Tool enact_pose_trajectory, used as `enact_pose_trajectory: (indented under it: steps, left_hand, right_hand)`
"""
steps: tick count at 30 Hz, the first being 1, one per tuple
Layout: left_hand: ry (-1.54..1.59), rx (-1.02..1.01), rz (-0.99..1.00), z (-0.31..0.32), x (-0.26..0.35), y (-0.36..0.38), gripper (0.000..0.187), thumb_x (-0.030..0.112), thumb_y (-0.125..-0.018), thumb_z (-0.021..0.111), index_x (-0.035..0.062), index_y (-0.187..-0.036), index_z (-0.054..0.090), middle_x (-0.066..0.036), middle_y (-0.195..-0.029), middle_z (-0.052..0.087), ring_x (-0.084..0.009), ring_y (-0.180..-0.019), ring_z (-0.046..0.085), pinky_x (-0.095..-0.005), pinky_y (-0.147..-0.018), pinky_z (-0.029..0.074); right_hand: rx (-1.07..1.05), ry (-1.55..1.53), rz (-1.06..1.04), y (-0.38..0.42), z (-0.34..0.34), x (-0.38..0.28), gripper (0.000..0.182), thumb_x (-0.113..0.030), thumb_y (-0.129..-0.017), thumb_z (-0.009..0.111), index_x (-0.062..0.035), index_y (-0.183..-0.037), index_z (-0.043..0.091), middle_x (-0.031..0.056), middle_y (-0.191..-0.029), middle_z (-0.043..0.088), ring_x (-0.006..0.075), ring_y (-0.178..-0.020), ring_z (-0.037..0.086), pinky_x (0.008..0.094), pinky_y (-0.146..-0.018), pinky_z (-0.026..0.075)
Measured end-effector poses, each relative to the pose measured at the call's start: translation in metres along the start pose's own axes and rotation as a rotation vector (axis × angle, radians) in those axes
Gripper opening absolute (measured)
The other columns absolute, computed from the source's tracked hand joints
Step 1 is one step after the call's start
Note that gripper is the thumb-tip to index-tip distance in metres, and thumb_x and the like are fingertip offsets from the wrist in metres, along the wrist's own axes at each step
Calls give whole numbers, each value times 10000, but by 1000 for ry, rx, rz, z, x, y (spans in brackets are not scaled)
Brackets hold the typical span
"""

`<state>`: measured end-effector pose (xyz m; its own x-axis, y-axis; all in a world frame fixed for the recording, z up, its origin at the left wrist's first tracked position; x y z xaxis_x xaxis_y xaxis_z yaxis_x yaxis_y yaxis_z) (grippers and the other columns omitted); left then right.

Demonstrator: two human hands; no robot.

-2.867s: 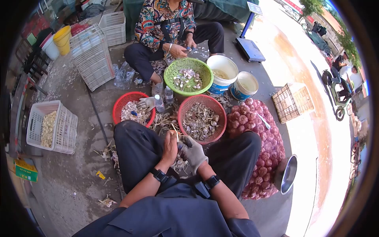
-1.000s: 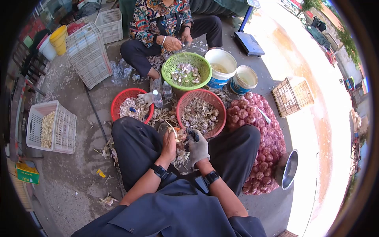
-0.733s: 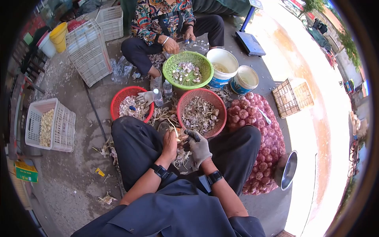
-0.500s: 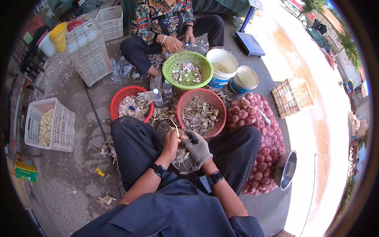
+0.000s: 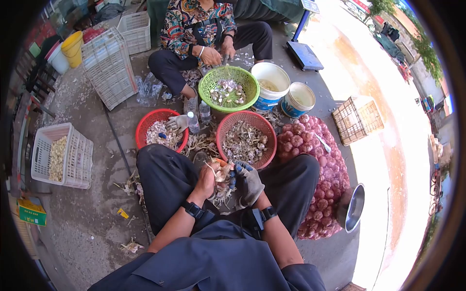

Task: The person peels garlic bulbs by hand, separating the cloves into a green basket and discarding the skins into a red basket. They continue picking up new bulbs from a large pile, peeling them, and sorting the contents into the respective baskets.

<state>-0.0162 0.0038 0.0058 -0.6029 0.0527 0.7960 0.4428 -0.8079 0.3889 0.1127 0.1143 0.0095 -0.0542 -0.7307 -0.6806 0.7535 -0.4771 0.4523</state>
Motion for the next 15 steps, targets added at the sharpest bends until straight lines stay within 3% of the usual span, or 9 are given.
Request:
enact_pose_trajectory:
  steps: [6,12,15]
  left_hand:
    - [-144,-51,178,2,3,3,143,183,-959,633,51,-1007,659,-2,-841,659,-65,-678,608,-240,-565,530]
    - [-202,-64,122,4,4,8,112,128,-950,632,31,-999,661,17,-829,649,-49,-690,596,-229,-638,526]
    - [-236,-79,179,-4,-10,-1,122,117,-946,630,16,-1005,664,0,-853,678,-56,-711,621,-234,-639,536]
  right_hand:
    - [-31,157,-12,5,-2,-8,292,-284,-953,703,-32,-1095,667,26,-799,634,138,-605,578,287,-523,492]
    - [43,257,34,8,1,-23,263,-263,-944,705,-38,-1077,672,18,-783,630,123,-591,565,276,-498,476]
    - [42,291,50,10,4,-26,232,-267,-937,698,-44,-992,665,22,-742,637,135,-579,582,266,-499,466]
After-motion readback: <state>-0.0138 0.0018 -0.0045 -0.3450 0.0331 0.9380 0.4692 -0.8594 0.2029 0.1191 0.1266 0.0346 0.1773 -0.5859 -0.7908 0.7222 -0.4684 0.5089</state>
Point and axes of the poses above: each hand's wrist, its own y-axis away from the middle knuckle, its own z-axis out of the palm, x = y × z, the point moved 1 cm from there along -y, towards the middle knuckle
